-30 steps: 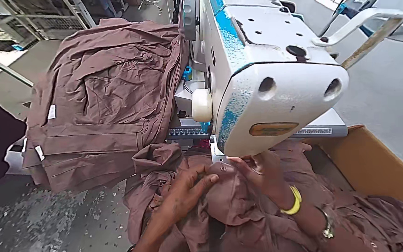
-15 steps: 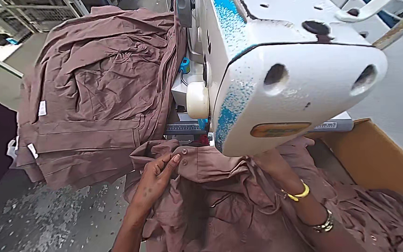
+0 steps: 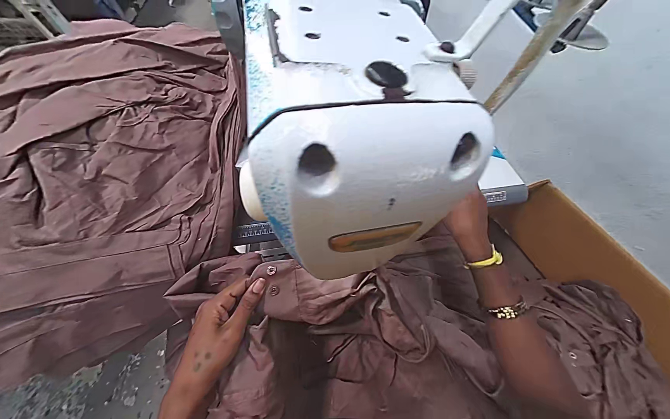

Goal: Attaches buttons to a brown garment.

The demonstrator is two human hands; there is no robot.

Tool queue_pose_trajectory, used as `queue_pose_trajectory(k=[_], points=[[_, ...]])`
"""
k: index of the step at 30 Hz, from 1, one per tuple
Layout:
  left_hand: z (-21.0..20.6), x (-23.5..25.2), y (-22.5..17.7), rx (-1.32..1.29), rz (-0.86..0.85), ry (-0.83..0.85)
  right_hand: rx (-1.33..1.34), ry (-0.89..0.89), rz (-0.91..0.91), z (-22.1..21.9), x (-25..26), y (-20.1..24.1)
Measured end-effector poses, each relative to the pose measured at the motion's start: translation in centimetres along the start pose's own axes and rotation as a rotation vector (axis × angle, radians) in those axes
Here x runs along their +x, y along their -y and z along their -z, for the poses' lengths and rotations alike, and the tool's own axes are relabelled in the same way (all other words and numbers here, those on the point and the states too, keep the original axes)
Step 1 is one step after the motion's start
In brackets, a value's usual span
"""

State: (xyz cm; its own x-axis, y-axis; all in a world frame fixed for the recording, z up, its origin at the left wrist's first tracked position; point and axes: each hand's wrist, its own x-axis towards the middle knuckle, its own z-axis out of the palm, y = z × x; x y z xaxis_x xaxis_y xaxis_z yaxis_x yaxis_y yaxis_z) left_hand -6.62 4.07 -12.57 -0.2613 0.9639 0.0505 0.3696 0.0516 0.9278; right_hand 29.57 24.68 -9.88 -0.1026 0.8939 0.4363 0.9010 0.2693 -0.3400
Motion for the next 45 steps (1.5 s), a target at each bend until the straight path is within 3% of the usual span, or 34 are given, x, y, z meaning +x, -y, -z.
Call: queue_pose_trajectory(k=[3,6,11,16,20,22,24,26,27,30,32,35,37,40,42,45], points=[[-0.1,0.0,-0.1,-0.024,0.01,-0.002,-0.059,0.027,0.092,-0.3,1.5,-3.0],[-0.2,0.1,-0.1,-0.032,0.017,0.002,-0.114,0.073,0.226,-0.7,1.9,-3.0],[-0.2,0.1,-0.1,-0.052,0.01,0.008,-0.172,0.066,0.267,-2.5,2.3,-3.3],[-0.1,0.1,0.0,-0.043,0.024,0.016,-0.04,-0.03,0.248,-1.4,0.2,-3.0],[-0.2,0.1,-1.1,-0.093,0.006,0.035,0.22,-0.087,0.073,0.5,-0.9,-2.3],[-1.2,-0.8,-1.8,-0.121,-0.111,0.088,0.327,-0.011,-0.065,1.7,-1.0,-1.0],[-3.0,-3.3,-3.6,-0.256,-0.304,0.379,0.412,0.114,-0.115,3.0,-1.1,1.6],[-4.7,-4.9,-5.6,-0.35,-0.465,0.667,0.41,0.117,0.081,3.6,-2.0,4.9],[-4.8,-4.7,-5.9,-0.32,-0.509,0.662,0.383,0.056,0.243,3.3,-2.8,6.5],[-3.2,-2.3,-4.0,-0.197,-0.478,0.34,0.287,-0.084,0.629,1.8,-5.9,10.5],[-2.0,-1.0,-3.0,-0.146,-0.414,0.21,0.163,-0.176,0.81,0.6,-7.0,12.5],[-0.4,-1.0,-2.5,-0.134,-0.37,0.161,0.071,-0.2,0.823,0.0,-7.1,13.7],[0.9,-1.5,-2.4,-0.22,-0.337,0.149,0.149,-0.119,0.746,0.1,-7.5,13.5],[2.2,-2.0,-2.6,-0.588,-0.331,0.208,0.551,0.089,0.646,1.5,-8.8,14.3],[2.0,-2.1,-3.3,-0.778,-0.337,0.271,0.806,0.333,0.623,2.6,-10.3,16.1],[1.4,-2.0,-4.7,-0.931,-0.393,0.338,0.875,0.713,0.673,2.0,-11.5,17.8]])
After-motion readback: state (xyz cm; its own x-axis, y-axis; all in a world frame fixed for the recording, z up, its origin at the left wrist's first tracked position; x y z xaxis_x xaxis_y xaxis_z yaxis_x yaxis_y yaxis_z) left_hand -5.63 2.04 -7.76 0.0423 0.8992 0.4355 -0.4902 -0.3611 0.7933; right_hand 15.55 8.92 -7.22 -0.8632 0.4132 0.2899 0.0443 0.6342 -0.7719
